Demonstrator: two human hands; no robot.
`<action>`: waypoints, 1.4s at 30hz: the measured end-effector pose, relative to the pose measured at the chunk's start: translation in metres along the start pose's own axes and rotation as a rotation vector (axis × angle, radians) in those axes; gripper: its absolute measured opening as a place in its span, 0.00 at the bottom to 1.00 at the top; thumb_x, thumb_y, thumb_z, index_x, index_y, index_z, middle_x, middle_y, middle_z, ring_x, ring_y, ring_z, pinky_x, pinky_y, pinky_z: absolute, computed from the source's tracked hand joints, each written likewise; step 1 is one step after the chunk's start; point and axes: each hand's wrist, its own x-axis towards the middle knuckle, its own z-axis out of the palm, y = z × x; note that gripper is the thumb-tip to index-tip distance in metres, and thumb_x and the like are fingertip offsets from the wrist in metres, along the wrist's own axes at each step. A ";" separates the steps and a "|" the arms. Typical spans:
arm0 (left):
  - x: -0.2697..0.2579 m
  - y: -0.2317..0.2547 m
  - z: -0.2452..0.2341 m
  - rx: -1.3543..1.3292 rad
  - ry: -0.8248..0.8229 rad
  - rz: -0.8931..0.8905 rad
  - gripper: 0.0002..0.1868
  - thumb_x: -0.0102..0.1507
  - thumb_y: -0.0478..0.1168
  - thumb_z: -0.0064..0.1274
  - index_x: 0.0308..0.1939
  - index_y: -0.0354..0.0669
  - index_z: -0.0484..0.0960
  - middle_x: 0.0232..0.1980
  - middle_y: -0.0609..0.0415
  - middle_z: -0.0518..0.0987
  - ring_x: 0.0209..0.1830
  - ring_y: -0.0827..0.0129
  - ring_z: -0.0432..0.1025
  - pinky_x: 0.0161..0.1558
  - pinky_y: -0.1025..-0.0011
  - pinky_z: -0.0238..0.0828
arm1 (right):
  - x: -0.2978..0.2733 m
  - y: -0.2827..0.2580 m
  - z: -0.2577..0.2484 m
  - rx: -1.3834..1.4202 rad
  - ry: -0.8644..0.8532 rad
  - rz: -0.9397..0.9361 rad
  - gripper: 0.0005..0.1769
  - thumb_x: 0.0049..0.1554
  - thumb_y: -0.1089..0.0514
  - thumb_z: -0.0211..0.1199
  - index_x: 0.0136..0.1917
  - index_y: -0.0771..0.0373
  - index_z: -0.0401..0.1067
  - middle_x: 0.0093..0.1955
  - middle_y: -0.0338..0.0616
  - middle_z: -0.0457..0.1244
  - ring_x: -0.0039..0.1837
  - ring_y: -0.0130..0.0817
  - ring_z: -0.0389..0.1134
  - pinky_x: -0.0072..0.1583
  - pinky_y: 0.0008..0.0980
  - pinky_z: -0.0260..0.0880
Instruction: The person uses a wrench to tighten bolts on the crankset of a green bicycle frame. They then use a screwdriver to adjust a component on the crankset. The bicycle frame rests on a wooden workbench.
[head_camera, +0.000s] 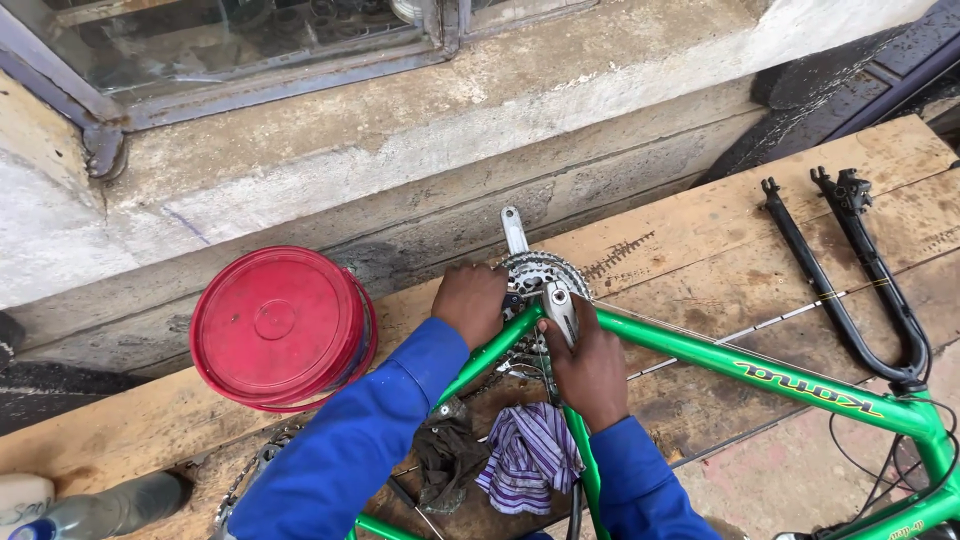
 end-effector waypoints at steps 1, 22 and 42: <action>0.001 -0.003 -0.001 -0.001 0.001 0.004 0.18 0.55 0.39 0.50 0.48 0.37 0.78 0.37 0.41 0.76 0.44 0.44 0.73 0.44 0.48 0.68 | 0.000 0.000 0.000 -0.002 0.003 0.002 0.28 0.54 0.40 0.60 0.65 0.52 0.67 0.39 0.68 0.68 0.51 0.67 0.69 0.53 0.62 0.66; -0.006 0.005 -0.007 -0.176 0.116 -0.041 0.25 0.53 0.43 0.65 0.50 0.37 0.76 0.47 0.41 0.67 0.55 0.42 0.64 0.50 0.54 0.74 | 0.005 0.009 0.008 -0.012 0.006 -0.019 0.27 0.55 0.40 0.61 0.62 0.57 0.67 0.40 0.69 0.67 0.51 0.69 0.69 0.52 0.63 0.67; -0.012 0.014 -0.028 -0.287 0.116 -0.013 0.25 0.52 0.31 0.63 0.54 0.33 0.76 0.50 0.37 0.71 0.54 0.40 0.70 0.48 0.56 0.78 | 0.010 0.009 0.010 -0.006 0.013 -0.031 0.27 0.55 0.41 0.61 0.61 0.59 0.67 0.39 0.69 0.67 0.50 0.71 0.69 0.51 0.63 0.66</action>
